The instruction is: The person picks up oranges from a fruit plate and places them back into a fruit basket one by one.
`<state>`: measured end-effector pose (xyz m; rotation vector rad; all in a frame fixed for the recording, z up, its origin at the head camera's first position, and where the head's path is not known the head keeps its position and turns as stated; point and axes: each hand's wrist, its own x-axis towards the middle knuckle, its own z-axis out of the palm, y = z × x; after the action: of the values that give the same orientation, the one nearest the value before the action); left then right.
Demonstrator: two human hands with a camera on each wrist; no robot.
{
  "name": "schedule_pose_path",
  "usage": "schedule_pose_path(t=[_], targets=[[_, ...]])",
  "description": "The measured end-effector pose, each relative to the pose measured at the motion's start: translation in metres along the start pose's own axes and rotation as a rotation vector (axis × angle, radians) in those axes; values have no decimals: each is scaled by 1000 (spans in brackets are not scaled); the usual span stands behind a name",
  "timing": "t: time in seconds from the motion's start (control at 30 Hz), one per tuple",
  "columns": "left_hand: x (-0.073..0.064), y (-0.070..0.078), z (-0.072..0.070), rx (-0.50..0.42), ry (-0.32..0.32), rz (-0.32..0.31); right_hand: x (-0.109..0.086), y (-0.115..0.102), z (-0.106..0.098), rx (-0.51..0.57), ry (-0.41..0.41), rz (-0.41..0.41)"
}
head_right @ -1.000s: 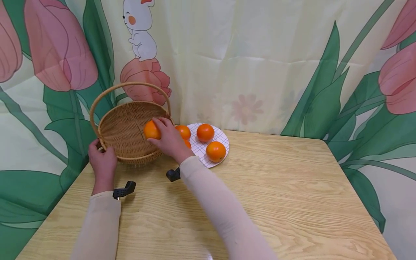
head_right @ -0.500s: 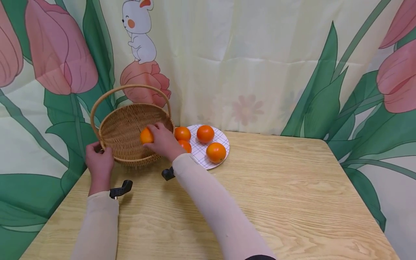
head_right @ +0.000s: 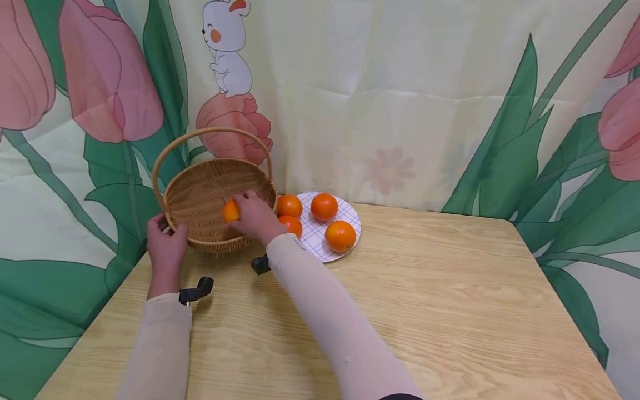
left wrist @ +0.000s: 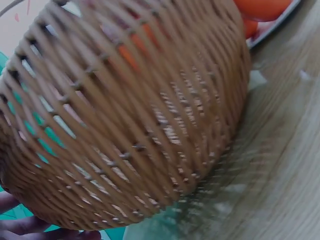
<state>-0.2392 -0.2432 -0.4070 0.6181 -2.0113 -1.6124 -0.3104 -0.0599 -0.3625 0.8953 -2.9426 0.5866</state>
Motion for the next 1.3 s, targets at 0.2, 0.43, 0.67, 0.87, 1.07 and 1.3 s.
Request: schedule_pose_path(t=[0.2,0.43,0.67,0.87,1.07,1.3], targets=[[-4,-3,3,-56,-38,48,3,-1,-3,-29,-26,-5],[-6,-5,8,-39,15,76,6,-7,-9,-58,-126,-11],[-5,-8,10,19,32,71,5,-8,-13,-105,-231,3],[-4,-9,9,6,36,68,2,-10,-16,-111,-267,2],[-6,-10,10,25,46,66,-1,-12,-19,-86,-276,26],[-7,-10,9,42,52,65,0,-11,-20,-99,-289,20]])
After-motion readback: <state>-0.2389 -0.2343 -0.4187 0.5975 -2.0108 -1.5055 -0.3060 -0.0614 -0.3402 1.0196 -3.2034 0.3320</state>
